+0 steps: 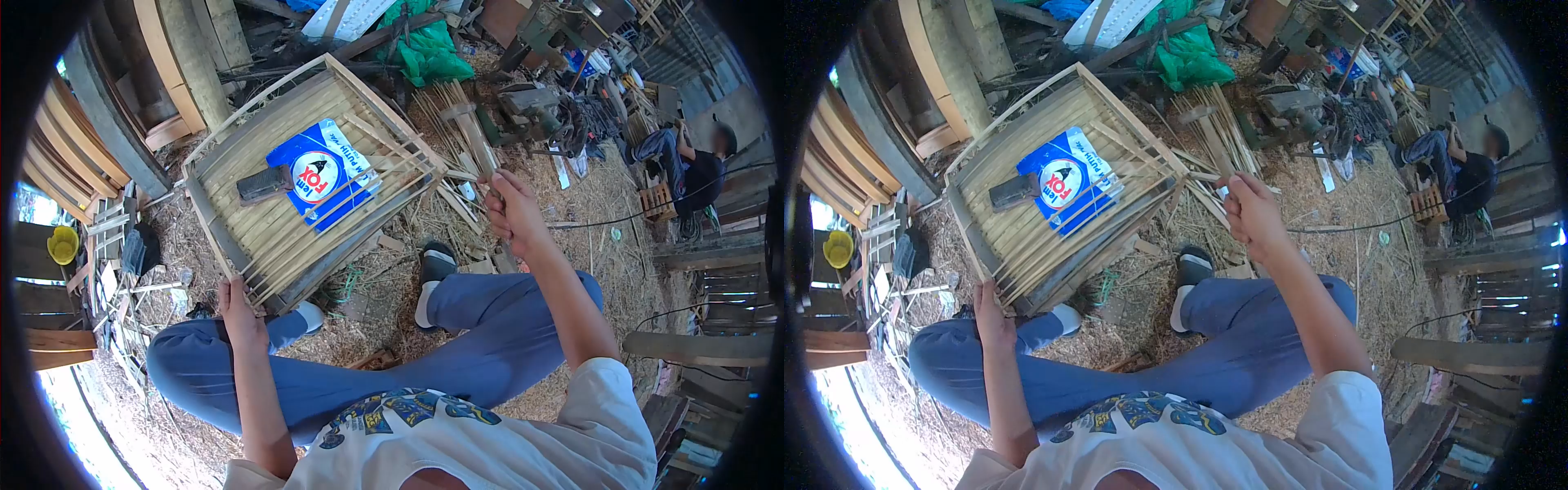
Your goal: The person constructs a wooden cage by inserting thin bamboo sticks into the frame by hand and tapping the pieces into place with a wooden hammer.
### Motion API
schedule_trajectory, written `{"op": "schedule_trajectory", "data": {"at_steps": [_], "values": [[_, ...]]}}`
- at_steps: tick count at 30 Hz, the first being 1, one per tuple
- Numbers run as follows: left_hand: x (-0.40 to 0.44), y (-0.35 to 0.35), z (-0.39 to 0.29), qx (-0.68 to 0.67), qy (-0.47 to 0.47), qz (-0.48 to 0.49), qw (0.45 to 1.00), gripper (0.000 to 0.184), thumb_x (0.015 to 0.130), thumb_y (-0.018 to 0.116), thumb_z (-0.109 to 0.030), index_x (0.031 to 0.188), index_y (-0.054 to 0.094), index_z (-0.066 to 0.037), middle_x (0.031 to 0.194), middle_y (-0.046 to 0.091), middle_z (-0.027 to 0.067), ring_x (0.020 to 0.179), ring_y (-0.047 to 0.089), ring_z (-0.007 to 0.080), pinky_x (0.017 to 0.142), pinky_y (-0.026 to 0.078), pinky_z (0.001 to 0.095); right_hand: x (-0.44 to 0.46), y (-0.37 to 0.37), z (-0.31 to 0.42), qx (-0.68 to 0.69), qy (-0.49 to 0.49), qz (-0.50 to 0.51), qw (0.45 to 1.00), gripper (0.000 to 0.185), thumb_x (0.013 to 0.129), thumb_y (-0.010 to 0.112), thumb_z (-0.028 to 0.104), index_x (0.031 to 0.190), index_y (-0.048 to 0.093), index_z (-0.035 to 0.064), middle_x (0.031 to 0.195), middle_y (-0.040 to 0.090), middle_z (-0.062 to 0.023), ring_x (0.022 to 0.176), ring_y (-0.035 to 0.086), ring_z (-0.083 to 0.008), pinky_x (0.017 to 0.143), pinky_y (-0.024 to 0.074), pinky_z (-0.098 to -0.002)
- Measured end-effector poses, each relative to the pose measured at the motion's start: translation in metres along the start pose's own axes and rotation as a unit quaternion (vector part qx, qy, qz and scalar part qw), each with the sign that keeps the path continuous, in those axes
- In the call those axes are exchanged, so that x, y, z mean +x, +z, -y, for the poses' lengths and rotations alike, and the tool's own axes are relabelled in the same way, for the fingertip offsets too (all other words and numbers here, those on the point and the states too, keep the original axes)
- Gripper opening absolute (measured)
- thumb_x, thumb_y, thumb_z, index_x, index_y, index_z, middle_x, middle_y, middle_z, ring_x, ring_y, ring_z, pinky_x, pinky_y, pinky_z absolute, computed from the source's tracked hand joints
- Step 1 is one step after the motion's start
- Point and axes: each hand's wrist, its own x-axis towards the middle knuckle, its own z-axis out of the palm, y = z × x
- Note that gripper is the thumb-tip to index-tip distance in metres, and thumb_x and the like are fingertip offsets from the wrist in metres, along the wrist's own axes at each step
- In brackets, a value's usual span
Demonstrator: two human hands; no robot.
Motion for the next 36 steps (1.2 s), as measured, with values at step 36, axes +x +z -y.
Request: {"op": "schedule_trajectory", "data": {"at_steps": [36], "values": [[0.004, -0.009, 0.000, 0.085, -0.005, 0.033, 0.996, 0.012, 0.105, 0.047, -0.024, 0.095, 0.047, -0.016, 0.084, 0.043, -0.0045, 0.068, 0.042, 0.0065, 0.054, 0.037, 0.0252, 0.002, -0.009, -0.004, 0.041, -0.023, -0.052, 0.998, 0.025, 0.107, 0.046, 0.027, 0.113, 0.060, 0.0076, 0.065, 0.041, 0.0050, 0.041, 0.029, -0.0037, 0.035, 0.0230, -0.0239]]}}
